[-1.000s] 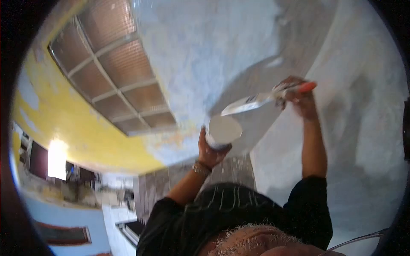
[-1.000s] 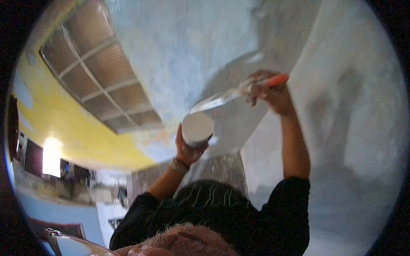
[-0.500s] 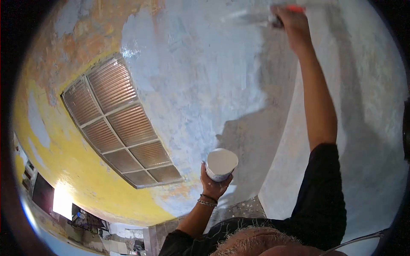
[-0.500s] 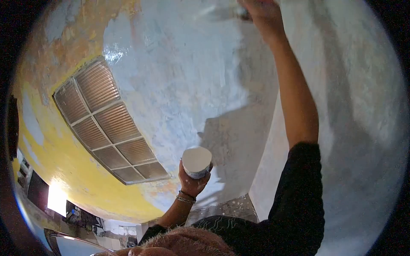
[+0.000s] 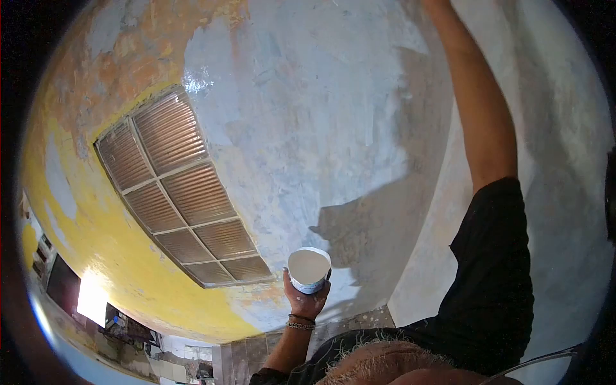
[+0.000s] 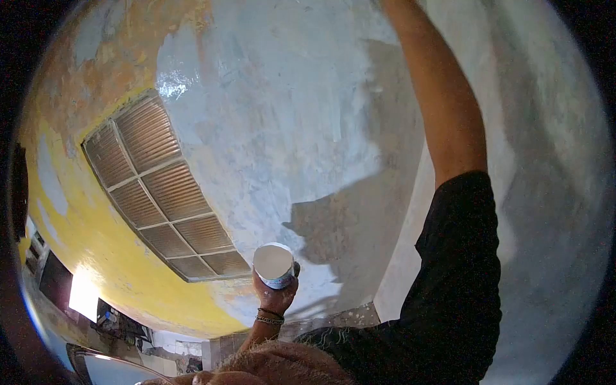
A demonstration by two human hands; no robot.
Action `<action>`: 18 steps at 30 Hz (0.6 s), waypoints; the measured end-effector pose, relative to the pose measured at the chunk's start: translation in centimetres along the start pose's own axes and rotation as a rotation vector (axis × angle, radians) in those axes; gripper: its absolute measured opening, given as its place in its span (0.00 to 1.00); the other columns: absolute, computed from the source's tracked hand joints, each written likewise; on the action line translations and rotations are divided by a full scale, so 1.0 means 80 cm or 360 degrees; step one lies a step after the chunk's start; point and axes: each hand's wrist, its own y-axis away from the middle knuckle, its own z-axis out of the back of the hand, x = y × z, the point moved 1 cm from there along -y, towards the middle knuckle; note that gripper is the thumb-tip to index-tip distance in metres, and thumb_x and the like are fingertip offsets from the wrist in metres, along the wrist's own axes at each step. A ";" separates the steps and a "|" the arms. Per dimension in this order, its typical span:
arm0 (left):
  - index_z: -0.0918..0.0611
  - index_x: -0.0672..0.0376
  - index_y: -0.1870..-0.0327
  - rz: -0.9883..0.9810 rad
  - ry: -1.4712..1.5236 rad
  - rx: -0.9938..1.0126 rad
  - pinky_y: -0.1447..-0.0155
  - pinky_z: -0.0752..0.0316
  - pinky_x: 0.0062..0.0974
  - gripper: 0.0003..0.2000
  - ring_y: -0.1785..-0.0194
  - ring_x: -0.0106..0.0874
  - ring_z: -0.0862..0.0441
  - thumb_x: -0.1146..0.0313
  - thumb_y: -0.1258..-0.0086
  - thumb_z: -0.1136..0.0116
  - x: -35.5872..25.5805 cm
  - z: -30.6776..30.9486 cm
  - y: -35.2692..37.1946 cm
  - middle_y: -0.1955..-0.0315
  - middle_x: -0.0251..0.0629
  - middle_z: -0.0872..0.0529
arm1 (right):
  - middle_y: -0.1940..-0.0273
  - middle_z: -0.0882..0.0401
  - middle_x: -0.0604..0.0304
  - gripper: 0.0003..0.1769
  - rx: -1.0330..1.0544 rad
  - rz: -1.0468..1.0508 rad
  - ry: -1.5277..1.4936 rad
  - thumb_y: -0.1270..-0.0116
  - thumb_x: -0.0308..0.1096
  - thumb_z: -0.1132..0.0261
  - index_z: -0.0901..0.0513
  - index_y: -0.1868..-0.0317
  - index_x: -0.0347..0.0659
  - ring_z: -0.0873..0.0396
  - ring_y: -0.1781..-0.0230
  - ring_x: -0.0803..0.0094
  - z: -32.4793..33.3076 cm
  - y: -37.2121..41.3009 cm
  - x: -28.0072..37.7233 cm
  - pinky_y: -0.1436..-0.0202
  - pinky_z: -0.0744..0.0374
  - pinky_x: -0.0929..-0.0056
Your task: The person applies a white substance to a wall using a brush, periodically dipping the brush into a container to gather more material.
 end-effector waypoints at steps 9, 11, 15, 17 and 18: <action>0.28 0.52 0.47 0.0091 -0.0037 -0.0046 0.72 0.20 0.29 0.30 0.54 0.43 0.23 0.37 0.41 0.54 0.004 0.005 0.006 0.55 0.42 0.24 | 0.72 0.21 0.58 0.12 0.0176 0.0866 0.0408 0.51 0.27 0.29 0.20 0.64 0.38 0.23 0.79 0.70 0.001 0.224 -0.068 0.76 0.25 0.75; 0.28 0.52 0.47 0.0127 -0.0034 0.0022 0.71 0.20 0.29 0.29 0.53 0.43 0.23 0.38 0.40 0.54 0.002 0.009 0.008 0.53 0.42 0.24 | 0.72 0.21 0.58 0.12 0.0216 0.0752 0.0378 0.50 0.27 0.30 0.20 0.64 0.37 0.23 0.78 0.71 0.009 0.256 -0.059 0.75 0.25 0.76; 0.29 0.51 0.46 0.0182 0.0048 0.0054 0.67 0.19 0.30 0.26 0.51 0.42 0.24 0.43 0.39 0.52 -0.005 0.025 0.009 0.53 0.40 0.25 | 0.72 0.19 0.56 0.09 0.0355 0.0564 0.0317 0.47 0.33 0.33 0.20 0.66 0.39 0.20 0.77 0.66 0.034 0.245 -0.039 0.71 0.23 0.72; 0.30 0.50 0.46 0.0183 0.0034 0.0104 0.65 0.19 0.31 0.24 0.51 0.42 0.25 0.45 0.38 0.52 -0.006 0.025 0.014 0.53 0.40 0.25 | 0.75 0.20 0.57 0.08 0.0416 0.0259 0.0305 0.45 0.35 0.34 0.20 0.69 0.40 0.20 0.77 0.71 0.041 0.216 -0.045 0.72 0.24 0.72; 0.30 0.51 0.46 -0.0061 -0.0286 0.0084 0.64 0.19 0.31 0.23 0.51 0.41 0.24 0.47 0.38 0.52 -0.006 0.013 0.022 0.53 0.39 0.25 | 0.75 0.20 0.57 0.08 0.0389 0.0147 0.0345 0.45 0.35 0.34 0.19 0.69 0.41 0.20 0.77 0.72 0.041 0.197 -0.048 0.72 0.24 0.72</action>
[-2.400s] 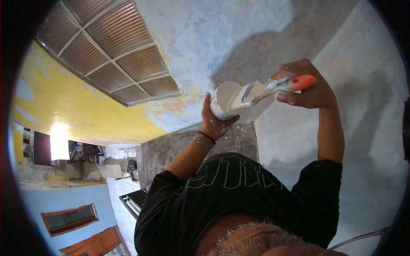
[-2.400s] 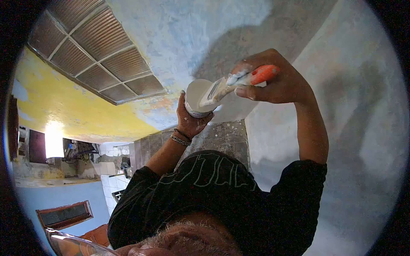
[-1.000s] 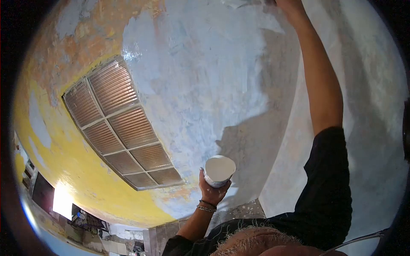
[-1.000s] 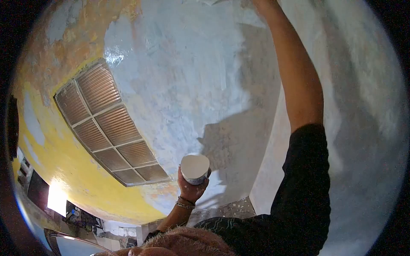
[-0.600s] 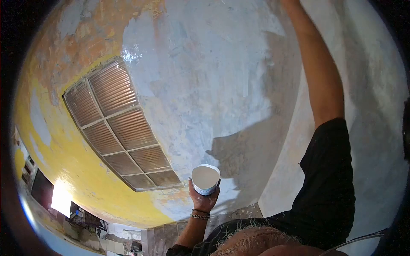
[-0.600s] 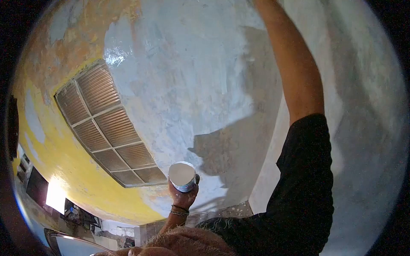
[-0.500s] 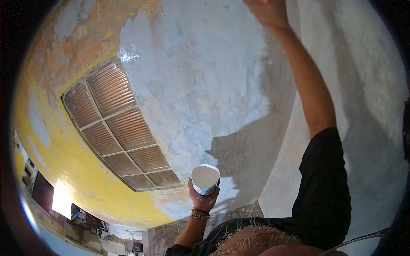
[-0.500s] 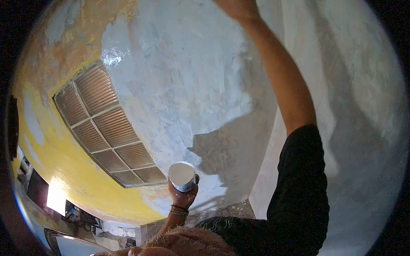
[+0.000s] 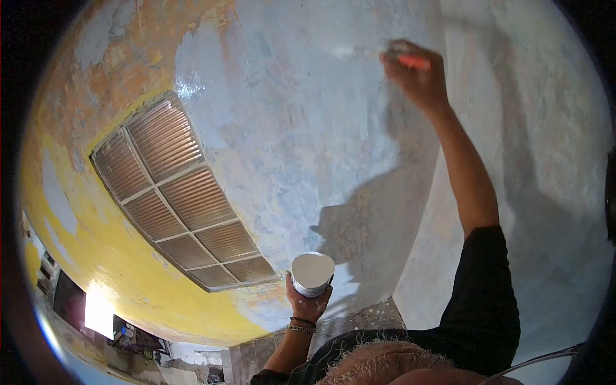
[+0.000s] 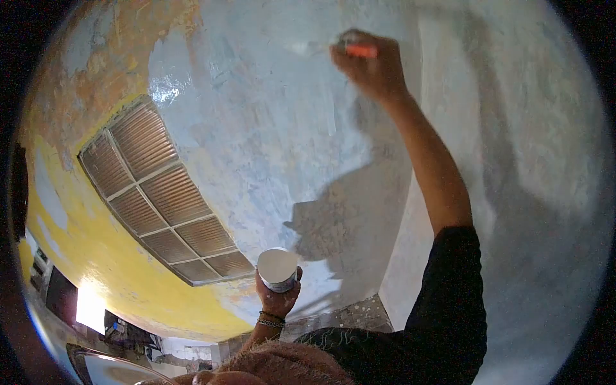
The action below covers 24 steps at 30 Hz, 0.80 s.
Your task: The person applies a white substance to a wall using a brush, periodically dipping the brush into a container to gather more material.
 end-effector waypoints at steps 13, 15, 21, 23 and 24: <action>0.27 0.52 0.49 0.0114 0.0279 -0.0070 0.59 0.21 0.30 0.25 0.51 0.38 0.24 0.44 0.40 0.53 -0.018 0.005 0.014 0.57 0.40 0.22 | 0.82 0.24 0.62 0.06 -0.0597 -0.0020 0.0091 0.45 0.30 0.37 0.20 0.73 0.37 0.29 0.81 0.79 0.035 -0.159 0.007 0.77 0.30 0.76; 0.27 0.53 0.49 0.0077 0.0244 -0.0101 0.57 0.21 0.31 0.25 0.52 0.38 0.24 0.44 0.40 0.52 -0.016 0.011 0.011 0.57 0.40 0.22 | 0.79 0.23 0.62 0.05 -0.0543 -0.0011 0.0137 0.44 0.30 0.37 0.19 0.70 0.37 0.29 0.80 0.79 0.022 -0.139 0.007 0.76 0.30 0.76; 0.27 0.53 0.49 -0.0227 -0.0146 -0.0156 0.52 0.24 0.36 0.24 0.54 0.37 0.24 0.47 0.40 0.51 -0.017 -0.006 0.016 0.57 0.40 0.22 | 0.75 0.20 0.56 0.09 -0.0450 0.0568 0.0461 0.44 0.37 0.35 0.19 0.69 0.40 0.20 0.77 0.68 -0.014 -0.036 -0.048 0.72 0.24 0.72; 0.28 0.54 0.48 0.0085 0.0365 -0.0123 0.50 0.24 0.36 0.23 0.54 0.36 0.24 0.50 0.40 0.49 -0.018 -0.005 0.017 0.57 0.39 0.23 | 0.74 0.20 0.55 0.11 -0.0377 0.0546 0.0341 0.45 0.38 0.35 0.19 0.66 0.40 0.21 0.76 0.65 -0.011 -0.010 -0.039 0.71 0.23 0.70; 0.29 0.54 0.48 0.0068 0.0331 -0.0139 0.50 0.25 0.36 0.22 0.54 0.36 0.24 0.52 0.39 0.49 -0.019 -0.008 0.018 0.58 0.39 0.23 | 0.74 0.20 0.55 0.11 -0.0380 0.0547 0.0343 0.45 0.38 0.35 0.19 0.66 0.40 0.21 0.76 0.65 -0.002 -0.012 -0.039 0.71 0.23 0.70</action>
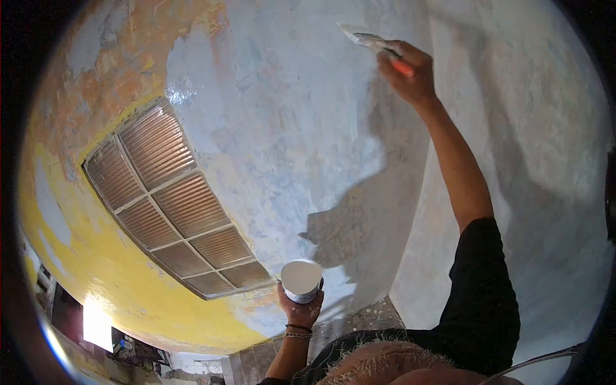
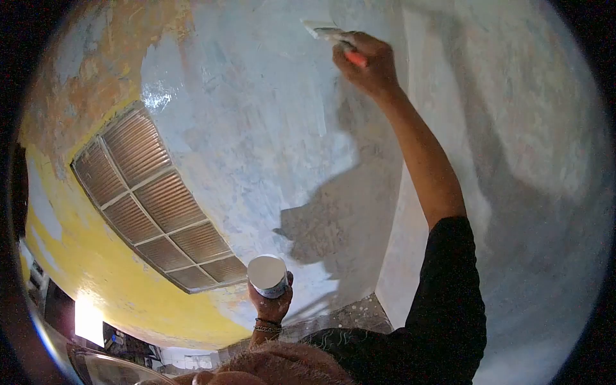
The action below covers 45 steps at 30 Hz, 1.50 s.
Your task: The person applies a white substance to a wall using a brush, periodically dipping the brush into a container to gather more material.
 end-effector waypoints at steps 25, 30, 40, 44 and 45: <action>0.32 0.56 0.46 -0.0922 -0.1368 0.0132 0.53 0.22 0.32 0.23 0.54 0.38 0.24 0.62 0.42 0.42 0.021 0.004 -0.001 0.55 0.41 0.24 | 0.73 0.21 0.57 0.13 -0.0012 0.0183 0.0210 0.42 0.37 0.36 0.20 0.62 0.35 0.22 0.70 0.74 0.044 -0.040 -0.049 0.65 0.24 0.75; 0.28 0.56 0.49 -0.0530 -0.0580 0.0004 0.56 0.21 0.30 0.24 0.57 0.40 0.23 0.48 0.39 0.52 0.014 0.017 -0.008 0.59 0.43 0.22 | 0.67 0.17 0.57 0.08 -0.0300 -0.0056 -0.0012 0.41 0.29 0.38 0.19 0.62 0.34 0.21 0.68 0.72 0.024 -0.130 -0.103 0.65 0.25 0.75; 0.27 0.57 0.50 -0.0251 0.0133 0.0019 0.53 0.22 0.37 0.24 0.58 0.40 0.23 0.47 0.39 0.52 0.012 0.022 0.000 0.61 0.43 0.21 | 0.72 0.18 0.61 0.12 -0.0114 -0.0307 0.0043 0.43 0.35 0.38 0.18 0.61 0.37 0.22 0.72 0.77 0.040 -0.030 -0.099 0.62 0.25 0.77; 0.27 0.57 0.50 -0.1164 -0.1168 -0.0119 0.51 0.23 0.38 0.24 0.59 0.39 0.23 0.47 0.39 0.51 0.023 0.009 0.010 0.60 0.43 0.21 | 0.73 0.19 0.62 0.10 -0.0170 -0.0363 -0.0085 0.44 0.32 0.37 0.18 0.64 0.36 0.22 0.73 0.77 0.024 -0.089 -0.077 0.65 0.25 0.78; 0.27 0.53 0.49 -0.0808 -0.0646 -0.0071 0.61 0.22 0.34 0.26 0.58 0.41 0.22 0.42 0.40 0.52 0.018 0.021 0.004 0.59 0.41 0.21 | 0.74 0.19 0.61 0.09 -0.0173 -0.0534 -0.0158 0.45 0.32 0.36 0.19 0.65 0.36 0.22 0.74 0.75 0.012 -0.111 -0.057 0.66 0.24 0.77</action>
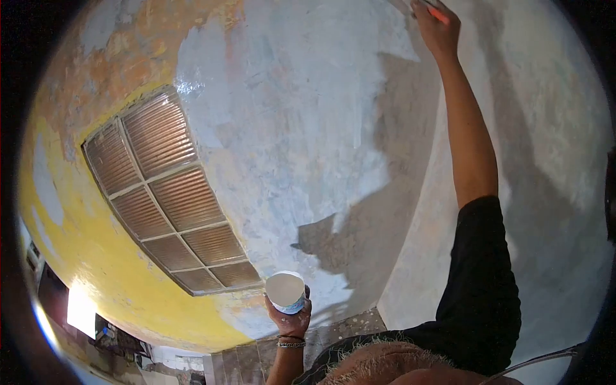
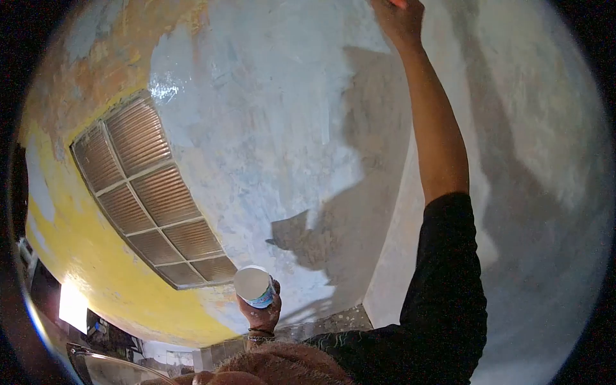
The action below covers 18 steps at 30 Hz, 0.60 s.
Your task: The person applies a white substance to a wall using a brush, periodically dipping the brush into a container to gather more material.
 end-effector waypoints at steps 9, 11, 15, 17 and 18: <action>0.26 0.55 0.50 0.0616 0.0927 0.0004 0.66 0.18 0.33 0.26 0.56 0.39 0.23 0.44 0.40 0.50 -0.011 0.032 -0.007 0.59 0.42 0.21 | 0.74 0.23 0.52 0.05 0.0163 0.0845 -0.0033 0.47 0.24 0.37 0.22 0.69 0.32 0.24 0.76 0.61 -0.102 0.011 0.085 0.73 0.27 0.70; 0.26 0.55 0.50 0.0632 0.0923 0.0034 0.64 0.18 0.33 0.25 0.56 0.38 0.22 0.44 0.40 0.50 -0.016 0.036 -0.006 0.59 0.42 0.21 | 0.74 0.22 0.55 0.07 0.0182 0.0846 0.0065 0.47 0.27 0.35 0.21 0.67 0.35 0.23 0.76 0.64 -0.106 0.052 0.072 0.71 0.25 0.72; 0.27 0.52 0.47 0.0505 0.0623 -0.0153 0.72 0.22 0.29 0.29 0.58 0.41 0.21 0.38 0.39 0.54 -0.025 0.047 -0.006 0.57 0.39 0.21 | 0.73 0.22 0.54 0.11 0.0311 0.0762 0.0040 0.50 0.27 0.32 0.21 0.64 0.38 0.23 0.76 0.61 -0.073 0.157 0.079 0.71 0.23 0.72; 0.27 0.52 0.47 0.0452 0.0537 -0.0128 0.72 0.22 0.29 0.29 0.58 0.40 0.21 0.38 0.39 0.55 -0.034 0.049 0.001 0.57 0.39 0.21 | 0.71 0.21 0.55 0.13 0.0449 0.0683 -0.0032 0.50 0.28 0.33 0.21 0.62 0.37 0.21 0.75 0.62 -0.053 0.211 0.079 0.71 0.22 0.72; 0.27 0.54 0.49 0.0496 0.0653 -0.0108 0.63 0.22 0.31 0.26 0.58 0.39 0.21 0.42 0.38 0.54 -0.044 0.043 0.007 0.59 0.41 0.21 | 0.70 0.21 0.56 0.14 0.0494 0.0656 -0.0066 0.51 0.29 0.33 0.21 0.61 0.38 0.21 0.74 0.63 -0.048 0.226 0.082 0.71 0.22 0.72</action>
